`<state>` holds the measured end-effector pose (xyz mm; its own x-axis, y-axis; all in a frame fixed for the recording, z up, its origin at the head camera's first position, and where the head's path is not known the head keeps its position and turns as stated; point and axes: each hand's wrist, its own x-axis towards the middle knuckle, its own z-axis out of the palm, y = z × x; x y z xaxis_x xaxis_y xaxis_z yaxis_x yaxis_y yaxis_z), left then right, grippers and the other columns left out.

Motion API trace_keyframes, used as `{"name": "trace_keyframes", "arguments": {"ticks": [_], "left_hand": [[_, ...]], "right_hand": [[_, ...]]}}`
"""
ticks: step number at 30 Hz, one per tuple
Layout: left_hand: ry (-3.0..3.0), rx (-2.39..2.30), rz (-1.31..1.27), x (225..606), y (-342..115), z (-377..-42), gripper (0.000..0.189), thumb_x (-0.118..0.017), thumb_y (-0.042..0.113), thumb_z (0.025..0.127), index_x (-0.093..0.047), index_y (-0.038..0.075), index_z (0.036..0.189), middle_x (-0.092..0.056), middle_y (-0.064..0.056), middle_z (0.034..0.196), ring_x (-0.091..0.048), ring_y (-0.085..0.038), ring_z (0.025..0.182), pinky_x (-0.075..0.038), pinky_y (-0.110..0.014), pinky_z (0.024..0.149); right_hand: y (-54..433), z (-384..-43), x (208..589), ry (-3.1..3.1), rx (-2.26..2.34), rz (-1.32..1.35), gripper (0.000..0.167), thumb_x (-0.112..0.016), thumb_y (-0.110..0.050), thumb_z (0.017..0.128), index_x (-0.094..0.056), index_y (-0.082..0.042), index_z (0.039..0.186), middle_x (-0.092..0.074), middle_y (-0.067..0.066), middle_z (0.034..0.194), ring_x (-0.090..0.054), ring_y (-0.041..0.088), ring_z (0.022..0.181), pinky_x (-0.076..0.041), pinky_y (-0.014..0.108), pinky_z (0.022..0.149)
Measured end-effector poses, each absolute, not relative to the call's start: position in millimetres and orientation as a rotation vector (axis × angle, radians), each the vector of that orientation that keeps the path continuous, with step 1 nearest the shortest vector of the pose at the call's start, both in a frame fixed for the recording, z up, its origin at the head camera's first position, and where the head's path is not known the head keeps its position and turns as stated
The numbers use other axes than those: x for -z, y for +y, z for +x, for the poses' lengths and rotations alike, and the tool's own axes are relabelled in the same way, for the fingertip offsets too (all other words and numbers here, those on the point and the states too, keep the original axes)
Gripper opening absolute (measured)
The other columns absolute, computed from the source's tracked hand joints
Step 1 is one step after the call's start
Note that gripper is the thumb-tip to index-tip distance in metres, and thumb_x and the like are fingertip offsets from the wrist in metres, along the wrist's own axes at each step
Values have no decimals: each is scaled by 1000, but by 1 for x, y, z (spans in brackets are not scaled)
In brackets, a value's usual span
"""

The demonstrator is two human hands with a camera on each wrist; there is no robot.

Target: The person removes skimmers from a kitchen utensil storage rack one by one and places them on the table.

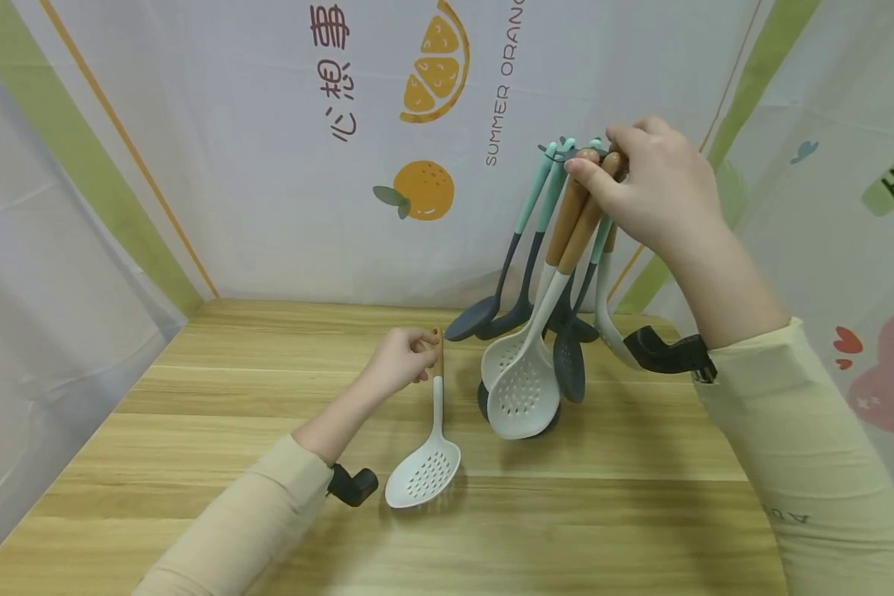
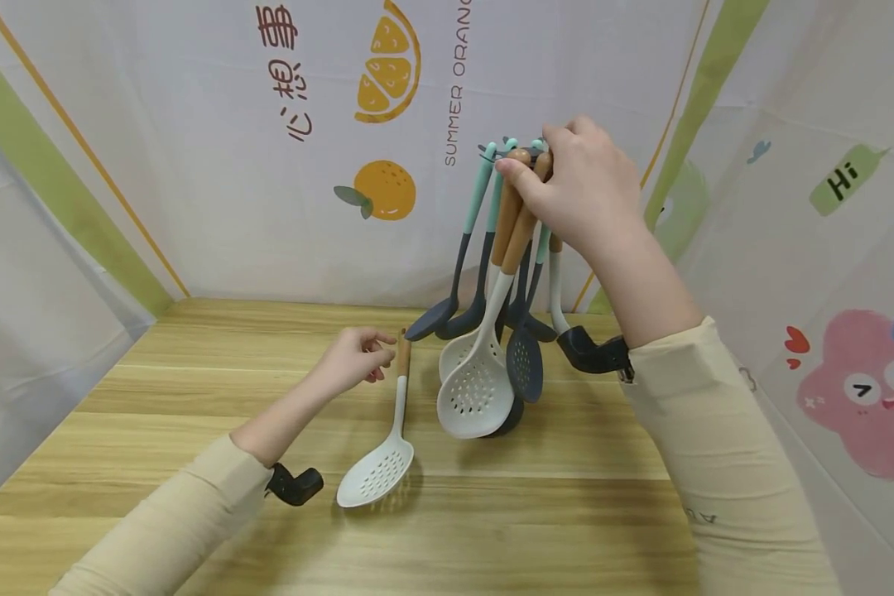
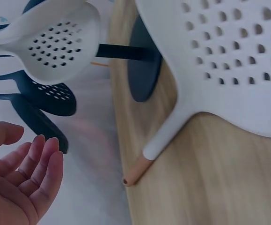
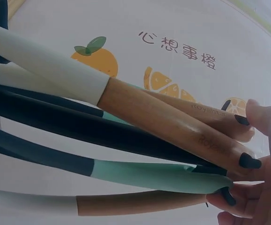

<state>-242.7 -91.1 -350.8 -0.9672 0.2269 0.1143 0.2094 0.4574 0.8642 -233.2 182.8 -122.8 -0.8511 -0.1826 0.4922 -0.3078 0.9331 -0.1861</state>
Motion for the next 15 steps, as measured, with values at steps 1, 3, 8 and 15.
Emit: {"name": "trace_keyframes", "arguments": {"ticks": [1, 3, 8, 15], "left_hand": [[2666, -1585, 418, 347, -90, -243, 26, -60, 7, 92, -64, -4, 115, -65, -8, 72, -60, -18, 54, -47, -25, 50], [2669, -1597, 449, 342, -88, -244, 26, -60, 7, 91, -65, -4, 114, -66, -7, 73, -60, -17, 55, -48, -26, 51], [2653, -1640, 493, 329, -81, -245, 26, -61, 8, 90, -65, -3, 113, -66, -6, 73, -61, -20, 60, -47, -25, 54], [2721, -1609, 637, 315, -70, -243, 25, -63, 14, 91, -66, 2, 113, -67, -3, 80, -62, -18, 71, -49, -32, 64]], "right_hand": [[182, -233, 123, -2599, -363, 348, 75, -42, -60, 94, -47, -1, 139, -47, 21, 135, -44, 41, 120, -37, 58, 92], [181, -233, 124, -2587, -380, 339, 72, -43, -59, 93, -54, 1, 132, -49, 20, 132, -46, 40, 117, -37, 56, 91], [176, -231, 123, -2581, -394, 309, 71, -43, -60, 93, -61, 2, 122, -51, 19, 127, -48, 39, 110, -38, 53, 87], [171, -230, 124, -2573, -367, 273, 69, -43, -62, 92, -65, 2, 104, -51, 19, 123, -49, 38, 106, -40, 52, 85]]}}
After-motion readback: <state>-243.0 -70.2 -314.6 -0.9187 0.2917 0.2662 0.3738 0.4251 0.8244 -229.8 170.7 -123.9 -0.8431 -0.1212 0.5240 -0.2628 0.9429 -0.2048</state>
